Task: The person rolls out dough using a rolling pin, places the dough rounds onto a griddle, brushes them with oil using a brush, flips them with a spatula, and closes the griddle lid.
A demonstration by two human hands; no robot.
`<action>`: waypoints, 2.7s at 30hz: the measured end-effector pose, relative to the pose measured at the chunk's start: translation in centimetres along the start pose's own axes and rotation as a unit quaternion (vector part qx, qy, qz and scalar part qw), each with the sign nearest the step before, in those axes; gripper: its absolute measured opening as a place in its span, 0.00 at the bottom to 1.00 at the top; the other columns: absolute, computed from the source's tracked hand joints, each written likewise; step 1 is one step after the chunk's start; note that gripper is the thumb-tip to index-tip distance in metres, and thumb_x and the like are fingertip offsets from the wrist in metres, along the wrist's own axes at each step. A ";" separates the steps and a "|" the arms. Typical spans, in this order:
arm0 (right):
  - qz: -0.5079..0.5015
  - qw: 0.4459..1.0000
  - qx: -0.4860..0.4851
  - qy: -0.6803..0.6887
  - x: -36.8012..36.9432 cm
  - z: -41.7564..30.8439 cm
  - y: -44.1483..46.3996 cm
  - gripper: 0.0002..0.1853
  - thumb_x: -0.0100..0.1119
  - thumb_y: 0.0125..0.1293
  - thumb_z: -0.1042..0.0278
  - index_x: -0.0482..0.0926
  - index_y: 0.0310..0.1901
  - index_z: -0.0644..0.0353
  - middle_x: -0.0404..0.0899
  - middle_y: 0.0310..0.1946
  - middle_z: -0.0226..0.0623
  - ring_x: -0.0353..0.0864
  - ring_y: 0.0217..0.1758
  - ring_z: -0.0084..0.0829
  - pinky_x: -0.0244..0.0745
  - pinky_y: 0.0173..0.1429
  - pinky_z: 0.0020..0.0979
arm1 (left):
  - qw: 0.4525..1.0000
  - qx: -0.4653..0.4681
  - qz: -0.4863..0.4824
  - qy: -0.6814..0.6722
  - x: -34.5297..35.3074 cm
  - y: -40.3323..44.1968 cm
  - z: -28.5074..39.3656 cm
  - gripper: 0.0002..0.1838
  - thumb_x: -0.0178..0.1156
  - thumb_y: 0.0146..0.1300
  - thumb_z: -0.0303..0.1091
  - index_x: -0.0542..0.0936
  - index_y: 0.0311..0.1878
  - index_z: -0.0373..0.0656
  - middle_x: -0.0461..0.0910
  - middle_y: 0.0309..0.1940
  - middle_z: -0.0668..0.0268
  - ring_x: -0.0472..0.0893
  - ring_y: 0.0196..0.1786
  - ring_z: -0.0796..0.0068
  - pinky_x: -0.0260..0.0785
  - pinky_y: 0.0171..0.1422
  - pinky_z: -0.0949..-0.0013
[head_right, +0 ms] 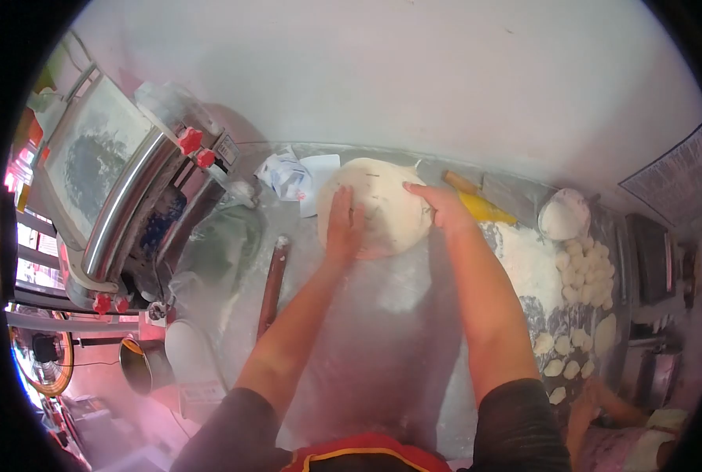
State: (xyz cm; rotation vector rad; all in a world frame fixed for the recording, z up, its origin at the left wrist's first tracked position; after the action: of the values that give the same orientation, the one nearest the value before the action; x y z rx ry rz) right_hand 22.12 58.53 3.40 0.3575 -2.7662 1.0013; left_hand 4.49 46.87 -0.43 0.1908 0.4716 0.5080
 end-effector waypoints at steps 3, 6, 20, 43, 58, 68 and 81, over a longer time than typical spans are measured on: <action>0.050 0.992 -0.059 -0.100 0.5 0.1 0.0 0.20 0.73 0.52 0.70 0.78 0.46 0.66 0.83 0.41 0.41 0.82 0.45 0.35 0.77 0.45 0.36 | 1.000 -0.006 0.007 -0.001 -0.3 0.2 0.1 0.26 0.50 0.70 0.36 0.66 0.68 0.34 0.65 0.68 0.47 0.61 0.73 0.50 0.50 0.76 0.58; 0.157 0.907 -0.187 -0.343 1.8 -0.1 -0.6 0.22 0.71 0.52 0.69 0.76 0.49 0.63 0.82 0.41 0.46 0.82 0.46 0.42 0.77 0.47 0.38 | 0.996 -0.050 0.027 -0.064 -0.8 0.4 0.3 0.25 0.50 0.70 0.35 0.67 0.67 0.34 0.66 0.68 0.48 0.63 0.72 0.52 0.52 0.76 0.61; -0.179 0.596 -0.567 -0.539 17.2 12.9 -21.9 0.14 0.61 0.59 0.70 0.75 0.47 0.60 0.78 0.47 0.44 0.76 0.49 0.46 0.73 0.51 0.41 | 0.990 -0.053 0.058 -0.116 -12.9 -4.7 7.4 0.21 0.55 0.63 0.35 0.73 0.60 0.41 0.72 0.58 0.53 0.70 0.63 0.54 0.61 0.67 0.62; -0.620 0.759 0.199 0.000 32.8 34.7 -50.2 0.26 0.58 0.63 0.67 0.69 0.62 0.67 0.79 0.53 0.43 0.80 0.55 0.41 0.74 0.60 0.40 | 0.848 -0.056 0.493 0.185 -48.2 -51.0 26.0 0.16 0.60 0.59 0.36 0.79 0.49 0.43 0.79 0.46 0.60 0.77 0.53 0.61 0.70 0.57 0.62; -0.729 0.542 0.172 -0.381 59.3 66.8 -63.5 0.23 0.54 0.71 0.60 0.66 0.63 0.61 0.78 0.50 0.45 0.79 0.55 0.38 0.75 0.60 0.38 | 0.793 -0.172 0.536 0.234 -77.2 -77.5 13.4 0.17 0.59 0.61 0.37 0.78 0.53 0.42 0.79 0.47 0.60 0.78 0.53 0.63 0.71 0.57 0.61; -0.578 0.629 0.123 -0.504 88.9 73.3 -50.7 0.24 0.55 0.70 0.60 0.63 0.62 0.64 0.79 0.46 0.48 0.83 0.44 0.38 0.81 0.46 0.35 | 0.708 -0.208 0.470 0.485 -106.2 -74.3 7.5 0.17 0.62 0.48 0.28 0.81 0.45 0.43 0.80 0.42 0.60 0.79 0.46 0.59 0.73 0.50 0.62; -0.681 0.532 0.078 -0.497 127.1 94.6 -64.3 0.20 0.56 0.68 0.62 0.70 0.56 0.66 0.80 0.43 0.45 0.83 0.40 0.32 0.80 0.44 0.31 | 0.705 -0.223 0.582 0.337 -141.8 -82.7 -12.4 0.18 0.61 0.50 0.29 0.80 0.47 0.42 0.79 0.44 0.60 0.78 0.48 0.60 0.73 0.52 0.62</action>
State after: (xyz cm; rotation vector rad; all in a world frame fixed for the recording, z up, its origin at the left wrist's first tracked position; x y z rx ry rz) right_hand -89.07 -71.31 1.89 3.1387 -1.5512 0.4743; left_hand -75.71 -95.53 19.49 -0.2278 0.9061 1.9791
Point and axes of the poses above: each hand's wrist, its own y-axis towards the middle knuckle, its own x-axis out of the palm, z = x × y, the point moved 2 cm from there along y, towards the middle knuckle
